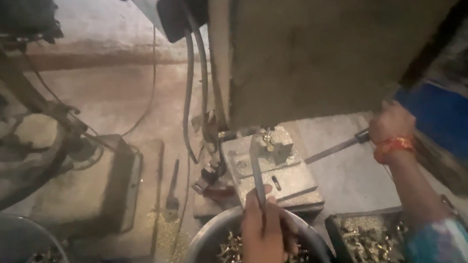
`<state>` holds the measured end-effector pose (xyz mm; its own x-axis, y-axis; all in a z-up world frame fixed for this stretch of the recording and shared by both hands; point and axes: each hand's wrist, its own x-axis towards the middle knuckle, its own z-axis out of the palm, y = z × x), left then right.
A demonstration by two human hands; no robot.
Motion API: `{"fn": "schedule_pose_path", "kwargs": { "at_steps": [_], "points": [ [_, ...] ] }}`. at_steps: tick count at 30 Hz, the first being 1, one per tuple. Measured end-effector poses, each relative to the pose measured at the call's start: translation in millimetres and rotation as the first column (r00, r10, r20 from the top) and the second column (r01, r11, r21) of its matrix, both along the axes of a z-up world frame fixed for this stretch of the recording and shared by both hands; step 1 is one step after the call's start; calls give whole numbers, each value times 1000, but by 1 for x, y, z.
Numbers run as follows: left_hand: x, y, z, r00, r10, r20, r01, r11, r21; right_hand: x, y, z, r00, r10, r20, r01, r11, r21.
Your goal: The person operates a manual press machine to assemble small metal components.
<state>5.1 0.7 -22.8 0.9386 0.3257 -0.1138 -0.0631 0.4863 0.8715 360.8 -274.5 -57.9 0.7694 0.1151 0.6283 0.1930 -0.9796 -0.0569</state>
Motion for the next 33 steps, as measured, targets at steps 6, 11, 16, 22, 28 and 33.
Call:
{"fn": "schedule_pose_path", "kwargs": {
  "at_steps": [6, 11, 16, 22, 28, 33],
  "points": [
    [-2, -5, 17, 983, 89, -161, -89, 996, 3, 41, -48, -86, 994, -78, 78, 92, 976, -197],
    [4, -7, -3, 981, 181, -67, -173, 979, 106, 33, -43, -110, 987, -90, -133, 115, 974, 196],
    [4, 1, 3, 987, 50, -151, -55, 998, -27, -22, 9, -29, 977, 61, -204, 35, 899, 437],
    [2, 15, 3, 998, -44, 43, 38, 992, 120, 20, -26, 0, 967, -33, -254, 105, 956, 275],
    [28, 61, -49, 973, -160, -163, 211, 907, 366, -66, 0, 71, 907, 405, -115, -169, 602, 780],
    [3, 119, 13, 945, -293, -146, 325, 788, 522, -113, -21, 52, 971, 196, 137, -239, 776, 583]
  ]
}}
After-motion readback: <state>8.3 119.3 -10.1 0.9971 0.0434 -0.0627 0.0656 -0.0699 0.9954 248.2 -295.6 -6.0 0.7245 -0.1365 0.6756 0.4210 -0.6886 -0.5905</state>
